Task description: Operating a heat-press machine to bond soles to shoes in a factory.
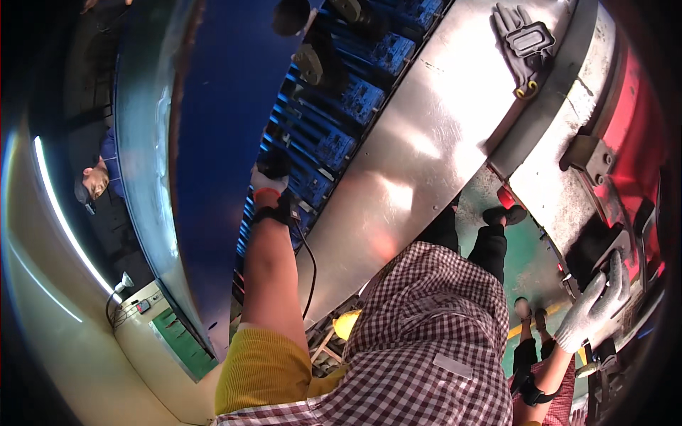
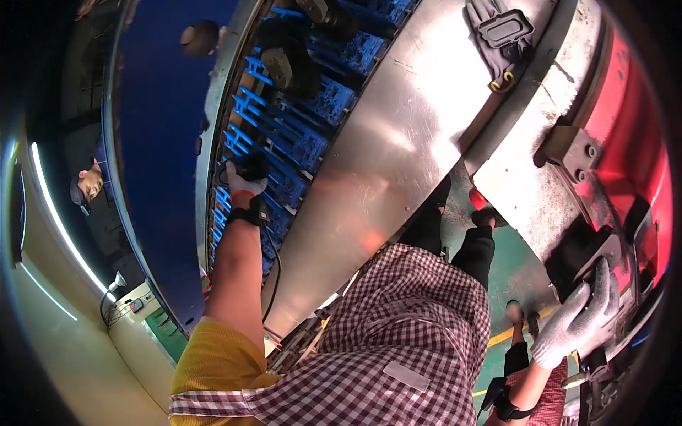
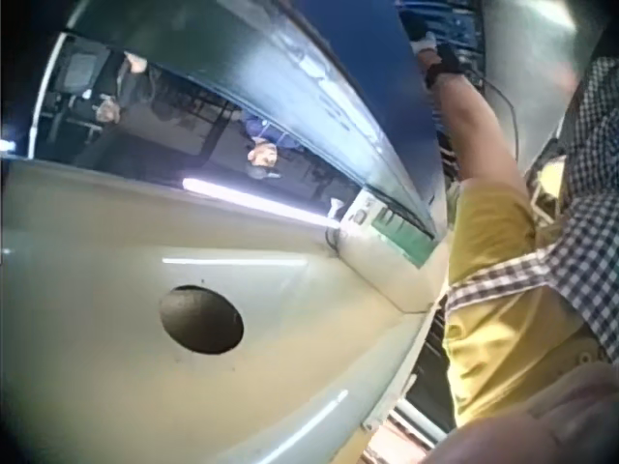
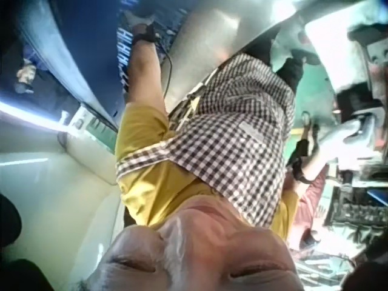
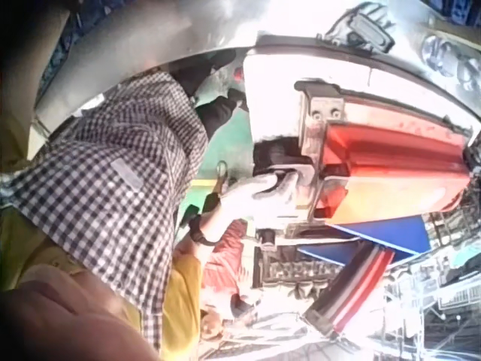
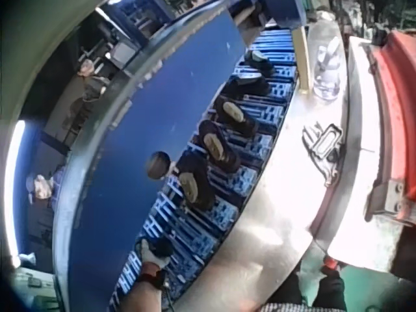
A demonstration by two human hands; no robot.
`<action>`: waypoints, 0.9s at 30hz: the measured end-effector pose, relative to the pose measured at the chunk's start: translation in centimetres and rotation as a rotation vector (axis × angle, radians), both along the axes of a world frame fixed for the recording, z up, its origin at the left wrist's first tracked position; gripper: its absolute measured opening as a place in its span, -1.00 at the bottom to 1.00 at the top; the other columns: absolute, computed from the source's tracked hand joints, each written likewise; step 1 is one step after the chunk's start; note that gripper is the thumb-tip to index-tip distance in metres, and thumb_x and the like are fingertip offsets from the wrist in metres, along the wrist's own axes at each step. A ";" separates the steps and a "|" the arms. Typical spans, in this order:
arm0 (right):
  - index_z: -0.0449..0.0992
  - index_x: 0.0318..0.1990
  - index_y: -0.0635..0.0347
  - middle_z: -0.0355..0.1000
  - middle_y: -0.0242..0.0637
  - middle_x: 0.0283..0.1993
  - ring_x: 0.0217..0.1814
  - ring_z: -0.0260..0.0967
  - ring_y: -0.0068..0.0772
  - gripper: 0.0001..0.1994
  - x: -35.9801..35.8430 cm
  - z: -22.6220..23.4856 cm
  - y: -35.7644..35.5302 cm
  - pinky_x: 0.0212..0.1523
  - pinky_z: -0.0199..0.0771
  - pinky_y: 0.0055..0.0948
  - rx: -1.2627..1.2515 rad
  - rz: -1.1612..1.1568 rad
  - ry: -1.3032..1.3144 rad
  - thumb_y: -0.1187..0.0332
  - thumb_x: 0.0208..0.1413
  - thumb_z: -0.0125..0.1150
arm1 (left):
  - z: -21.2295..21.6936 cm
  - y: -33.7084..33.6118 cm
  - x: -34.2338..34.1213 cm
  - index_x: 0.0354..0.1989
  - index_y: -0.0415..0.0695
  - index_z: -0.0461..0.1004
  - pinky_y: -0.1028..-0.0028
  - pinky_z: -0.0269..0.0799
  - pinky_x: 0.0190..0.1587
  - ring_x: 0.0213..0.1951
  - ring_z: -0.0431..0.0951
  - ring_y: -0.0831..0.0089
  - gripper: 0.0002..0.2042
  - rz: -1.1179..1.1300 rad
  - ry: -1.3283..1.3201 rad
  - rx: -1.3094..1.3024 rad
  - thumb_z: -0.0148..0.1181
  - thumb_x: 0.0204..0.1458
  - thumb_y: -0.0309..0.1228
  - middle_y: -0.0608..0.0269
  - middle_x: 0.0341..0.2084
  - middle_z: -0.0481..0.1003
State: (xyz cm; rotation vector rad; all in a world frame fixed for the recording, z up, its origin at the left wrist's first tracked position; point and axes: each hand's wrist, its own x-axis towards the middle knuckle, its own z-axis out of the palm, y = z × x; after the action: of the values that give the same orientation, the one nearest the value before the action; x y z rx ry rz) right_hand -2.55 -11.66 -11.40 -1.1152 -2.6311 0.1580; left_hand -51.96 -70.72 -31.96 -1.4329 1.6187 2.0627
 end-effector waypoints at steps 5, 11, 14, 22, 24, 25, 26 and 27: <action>0.49 0.35 0.33 0.43 -0.02 0.36 0.41 0.36 -0.05 -0.62 0.5 0.0 0.3 0.47 0.30 -0.14 0.012 0.056 -0.078 0.52 0.45 0.03 | 0.1 -0.2 -0.8 -0.11 0.14 0.70 -0.05 0.61 0.06 -0.02 0.71 0.16 -0.61 0.037 -0.081 -0.042 0.24 0.08 0.11 0.34 -0.11 0.71; 0.52 0.33 0.29 0.46 -0.01 0.32 0.39 0.36 0.04 -0.59 -0.7 0.2 -0.5 0.44 0.31 -0.11 -0.067 -0.042 -0.002 0.49 0.37 0.11 | 8.0 8.1 12.1 0.14 0.04 0.56 -0.07 0.56 0.14 0.10 0.61 0.10 -0.55 -0.279 0.040 -0.127 0.34 0.04 -0.17 0.16 0.03 0.61; 0.55 0.29 0.22 0.47 -0.02 0.24 0.33 0.38 0.07 -0.57 -1.3 1.1 -0.9 0.42 0.28 -0.01 -0.078 0.006 0.099 0.48 0.26 0.16 | 13.7 12.8 19.6 0.20 -0.06 0.49 -0.15 0.50 0.20 0.12 0.57 0.03 -0.47 -0.527 0.014 -0.107 0.36 0.01 -0.26 0.07 0.10 0.54; 0.56 0.19 0.31 0.47 -0.02 0.16 0.19 0.47 0.06 -0.45 -1.6 4.8 -4.7 0.31 0.44 -0.05 -0.702 0.205 0.743 0.52 -0.08 0.35 | 20.6 26.9 21.9 -0.05 -0.09 0.64 0.15 0.54 0.21 -0.01 0.65 0.20 -0.72 -1.481 0.687 -0.123 0.31 0.02 -0.50 0.20 -0.14 0.66; -0.01 0.64 0.29 0.11 0.03 0.56 0.44 0.37 -0.07 0.03 -1.8 6.3 -5.0 0.42 0.43 -0.19 -1.657 0.098 0.632 0.45 -0.03 0.41 | 20.9 29.9 24.3 -0.03 -0.10 0.61 0.25 0.50 0.10 -0.07 0.60 0.30 -0.71 -1.731 0.990 -0.263 0.28 0.03 -0.54 0.28 -0.18 0.61; -0.22 0.68 0.27 -0.03 0.13 0.66 0.64 0.14 -0.02 0.13 -2.2 7.0 -5.1 0.55 0.26 -0.18 -1.706 0.259 0.706 0.46 -0.02 0.37 | 20.5 32.7 25.5 0.03 -0.11 0.58 0.32 0.48 -0.01 -0.14 0.56 0.40 -0.67 -1.552 0.515 0.211 0.28 0.04 -0.55 0.32 -0.21 0.57; -0.27 0.68 0.29 -0.11 0.16 0.69 0.71 -0.06 -0.01 0.13 -1.6 7.9 -4.7 0.62 0.04 -0.23 -1.442 0.335 0.702 0.44 0.00 0.36 | 20.8 35.1 26.8 0.09 -0.11 0.54 0.40 0.46 -0.12 -0.20 0.51 0.50 -0.62 -1.416 0.278 0.559 0.27 0.04 -0.56 0.37 -0.25 0.52; -0.31 0.68 0.32 -0.19 0.18 0.72 0.78 -0.25 0.00 0.14 -1.1 8.6 -4.6 0.69 -0.17 -0.29 -1.309 0.306 0.735 0.42 0.01 0.35 | 21.3 37.3 27.8 0.15 -0.11 0.51 0.47 0.44 -0.23 -0.27 0.47 0.59 -0.57 -1.380 0.093 0.693 0.27 0.05 -0.56 0.41 -0.29 0.48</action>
State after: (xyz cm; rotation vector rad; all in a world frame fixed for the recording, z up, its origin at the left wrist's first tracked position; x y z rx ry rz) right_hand -3.65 -16.26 -2.84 -0.6153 -1.7948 2.0669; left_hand -24.11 -33.42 -10.69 0.1100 1.0894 1.4626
